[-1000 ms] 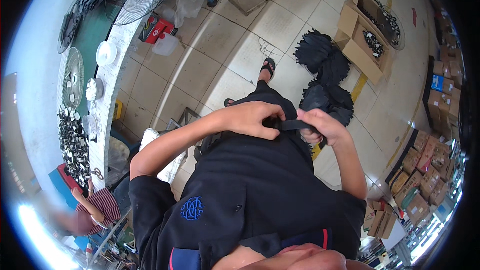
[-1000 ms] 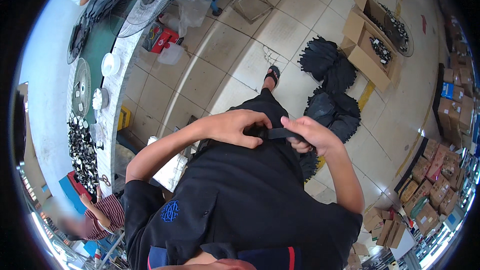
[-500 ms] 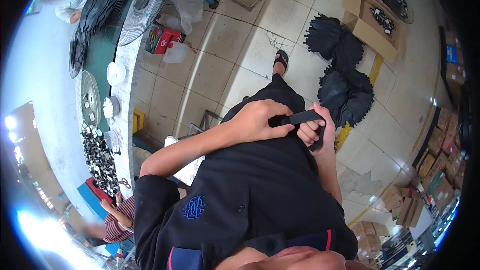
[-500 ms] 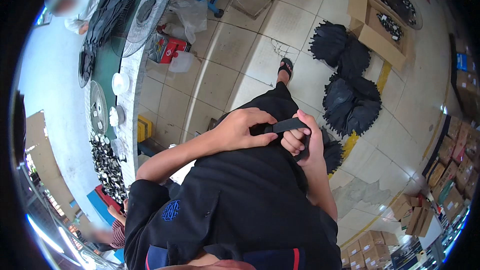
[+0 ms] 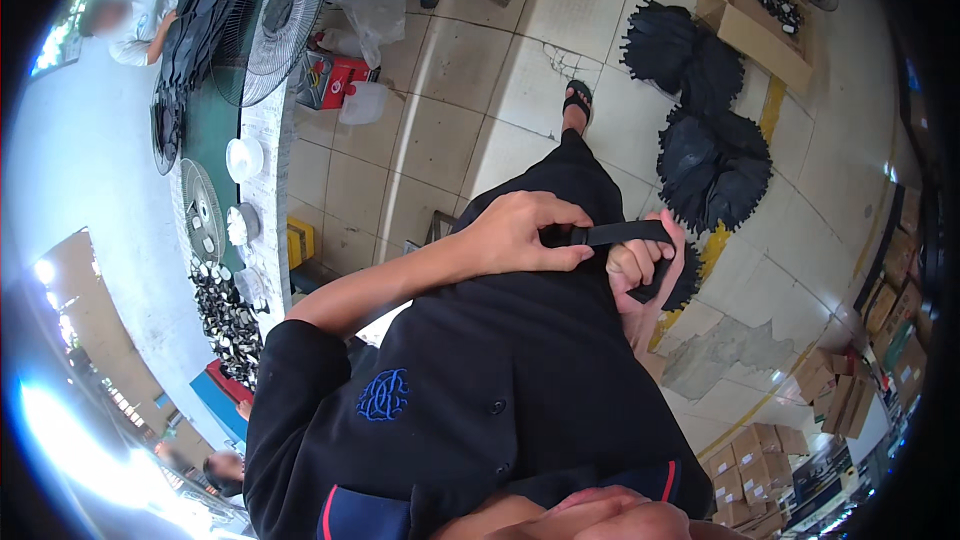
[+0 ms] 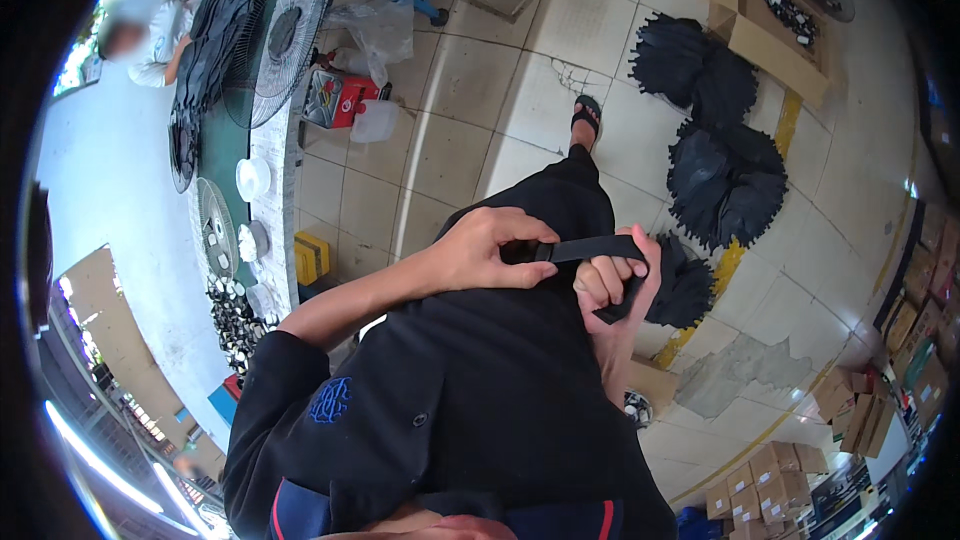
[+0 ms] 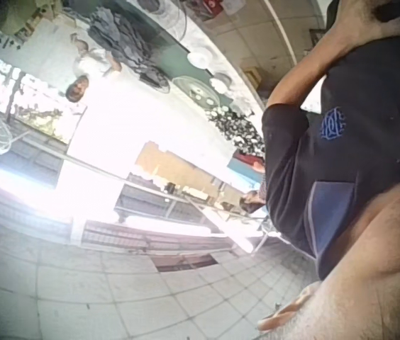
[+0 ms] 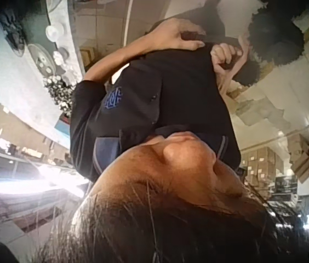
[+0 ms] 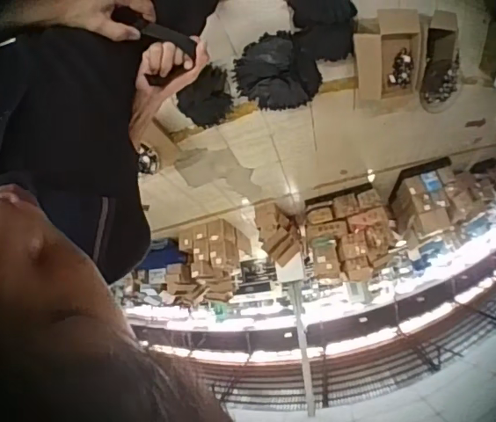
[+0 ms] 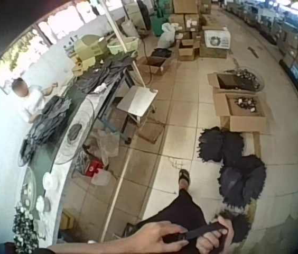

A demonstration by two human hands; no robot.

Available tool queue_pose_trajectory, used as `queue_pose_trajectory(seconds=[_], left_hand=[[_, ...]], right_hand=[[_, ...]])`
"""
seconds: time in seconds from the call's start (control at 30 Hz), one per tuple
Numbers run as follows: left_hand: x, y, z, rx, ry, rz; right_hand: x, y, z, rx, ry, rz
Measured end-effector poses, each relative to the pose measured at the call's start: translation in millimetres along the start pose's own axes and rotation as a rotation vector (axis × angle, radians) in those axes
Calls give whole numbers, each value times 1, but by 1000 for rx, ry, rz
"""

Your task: Apply adhesive to a shoe component and assemble it.

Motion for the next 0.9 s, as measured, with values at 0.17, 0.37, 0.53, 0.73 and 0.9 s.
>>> queue_pose_trajectory(seconds=[0.17,0.37,0.53,0.73,0.9], left_hand=[[7,-1,8,31,-106,25],[8,20,14,115,-123,88],[61,63,-21,-11,156,-213],[92,46,-130,80,272,-325],[82,-8,-186,-167,350,-553]], right_hand=[[11,-10,-4,102,78,-139],[70,-38,-9,-272,-94,-1442],[84,-69,12,-319,-240,-2064],[73,-91,40,-132,-93,-2874],[-77,-73,82,420,-523,-2486]])
Point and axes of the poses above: each hand's wrist, its own z-axis towards the middle knuckle, its own y-axis out of the back of the hand, x = y × z, the point moved 1 cm from there along z, towards the middle knuckle, and after that the axes turned 13 degrees about z, right-handed, at the moved point
